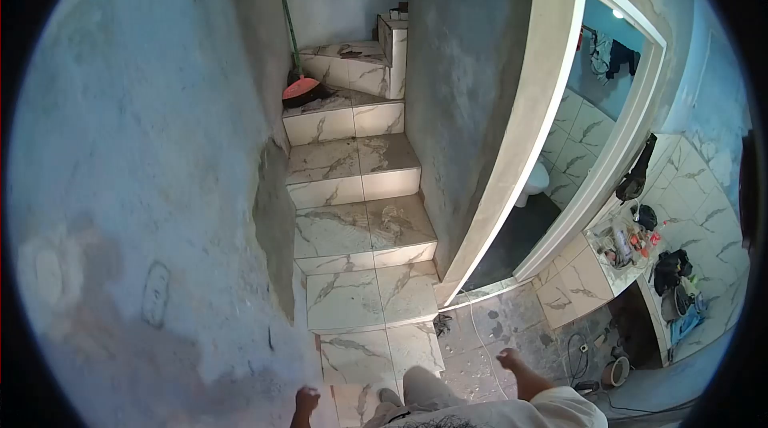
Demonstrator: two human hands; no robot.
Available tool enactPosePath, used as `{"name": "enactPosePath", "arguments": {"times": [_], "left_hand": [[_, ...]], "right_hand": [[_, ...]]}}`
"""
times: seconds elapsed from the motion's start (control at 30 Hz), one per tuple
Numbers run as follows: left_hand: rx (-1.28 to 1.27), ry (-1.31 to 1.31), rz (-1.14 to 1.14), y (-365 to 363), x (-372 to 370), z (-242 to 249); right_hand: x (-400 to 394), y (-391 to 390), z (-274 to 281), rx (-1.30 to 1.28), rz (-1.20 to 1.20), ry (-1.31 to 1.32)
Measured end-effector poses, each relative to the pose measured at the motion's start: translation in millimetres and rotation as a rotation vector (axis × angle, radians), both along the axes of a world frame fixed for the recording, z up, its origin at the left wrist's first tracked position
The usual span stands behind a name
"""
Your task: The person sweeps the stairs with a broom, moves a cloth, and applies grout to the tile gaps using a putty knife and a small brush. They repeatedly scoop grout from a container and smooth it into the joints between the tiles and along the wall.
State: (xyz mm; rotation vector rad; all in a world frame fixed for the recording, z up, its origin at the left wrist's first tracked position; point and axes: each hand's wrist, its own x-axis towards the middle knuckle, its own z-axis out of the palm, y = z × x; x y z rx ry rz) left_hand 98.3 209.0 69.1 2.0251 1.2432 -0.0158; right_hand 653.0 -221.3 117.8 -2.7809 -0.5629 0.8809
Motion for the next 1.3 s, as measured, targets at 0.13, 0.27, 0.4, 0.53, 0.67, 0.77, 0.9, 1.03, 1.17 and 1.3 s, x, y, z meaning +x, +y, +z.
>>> {"name": "enactPosePath", "arguments": {"times": [0.13, 0.27, 0.4, 0.53, 0.67, 0.77, 0.9, 1.03, 1.17, 1.3], "left_hand": [[0.059, -0.113, 0.072, 68.9, 101.5, 71.5], [-0.116, -0.164, 0.103, 97.8, 178.9, 110.0], [0.140, 0.247, -0.552, 102.3, 187.6, 52.1], [-0.079, 0.254, -0.738, 104.7, 174.7, 78.9], [0.362, 0.330, -0.728, 151.8, 185.3, 146.2], [-0.310, -0.227, 0.433, 180.6, 201.6, 195.7], [-0.117, -0.057, 0.325, 222.7, 232.0, 229.6], [0.072, 0.061, -0.016, 268.9, 244.0, 195.9], [-0.106, 0.041, 0.065, 318.8, 290.5, 284.9], [-0.072, 0.060, -0.047, 407.0, 335.8, 338.0]], "right_hand": [[0.2, -22.3, 17.6, 0.070, -0.250, -0.112], [-23.4, 6.5, -11.8, 0.015, -0.284, 0.001], [-26.5, 48.4, -63.7, 0.118, -0.024, 0.143], [19.2, 154.9, 22.1, 0.034, 0.078, 0.235], [107.3, 270.3, 106.1, 0.139, 0.127, 0.145], [162.8, 371.7, 193.3, 0.183, 0.246, 0.038], [206.9, 486.8, 255.7, 0.407, 0.264, -0.009], [204.2, 563.0, 264.1, 0.463, 0.246, 0.060], [174.5, 597.3, 296.3, 0.134, 0.390, 0.189], [176.8, 611.5, 348.1, 0.248, 0.487, 0.171]]}}
